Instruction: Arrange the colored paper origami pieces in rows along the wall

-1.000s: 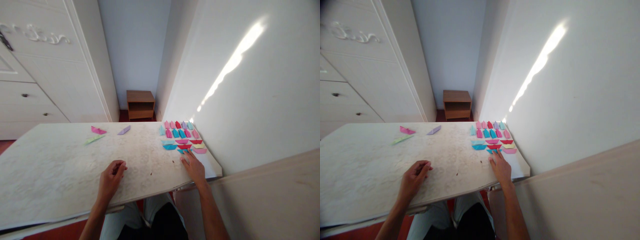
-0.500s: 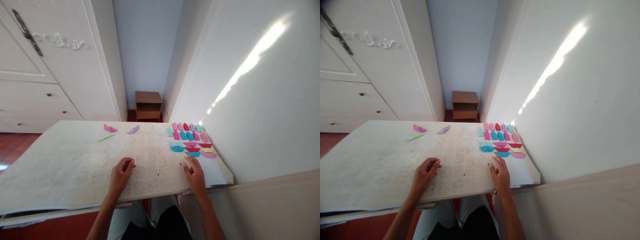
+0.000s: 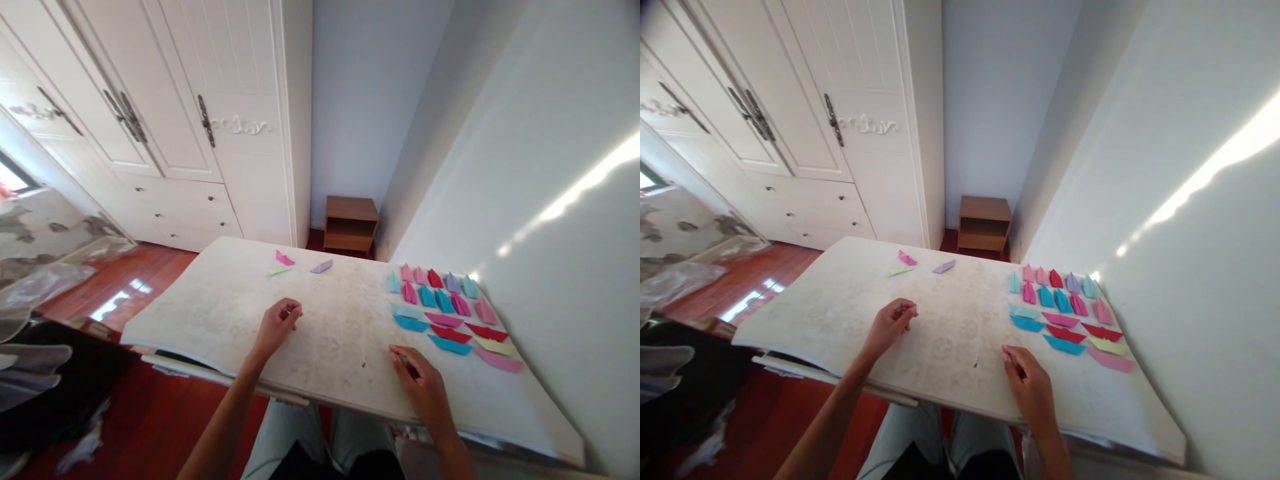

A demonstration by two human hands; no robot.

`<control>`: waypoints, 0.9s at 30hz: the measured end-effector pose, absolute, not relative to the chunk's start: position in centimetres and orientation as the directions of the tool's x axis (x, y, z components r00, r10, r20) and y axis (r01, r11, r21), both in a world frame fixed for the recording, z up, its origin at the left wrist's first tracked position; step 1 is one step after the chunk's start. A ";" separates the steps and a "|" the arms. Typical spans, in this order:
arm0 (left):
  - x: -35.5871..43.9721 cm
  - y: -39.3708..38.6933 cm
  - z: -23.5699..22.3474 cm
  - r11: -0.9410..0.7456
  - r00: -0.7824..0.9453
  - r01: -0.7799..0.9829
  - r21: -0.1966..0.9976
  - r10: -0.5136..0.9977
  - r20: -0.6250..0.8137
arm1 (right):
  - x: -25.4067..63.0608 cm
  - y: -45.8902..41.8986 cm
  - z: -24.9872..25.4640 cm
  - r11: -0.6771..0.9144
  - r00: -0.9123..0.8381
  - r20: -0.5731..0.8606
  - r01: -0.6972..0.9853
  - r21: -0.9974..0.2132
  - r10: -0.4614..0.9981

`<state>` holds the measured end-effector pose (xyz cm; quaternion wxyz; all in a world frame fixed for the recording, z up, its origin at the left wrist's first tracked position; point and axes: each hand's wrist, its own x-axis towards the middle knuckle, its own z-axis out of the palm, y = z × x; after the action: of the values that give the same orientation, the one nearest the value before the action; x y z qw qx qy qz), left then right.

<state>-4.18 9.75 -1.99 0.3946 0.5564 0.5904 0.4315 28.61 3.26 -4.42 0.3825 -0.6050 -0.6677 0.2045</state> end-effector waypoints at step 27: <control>-11.7 16.2 -0.6 -0.103 -0.081 0.793 0.600 0.959 0.272 | 29.4 3.4 -4.8 0.153 0.051 0.209 0.515 -0.844 0.977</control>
<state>-11.71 16.21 -0.62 0.1261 0.6661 0.6577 0.3284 29.40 3.39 -4.76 0.4213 -0.5901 -0.6318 0.2742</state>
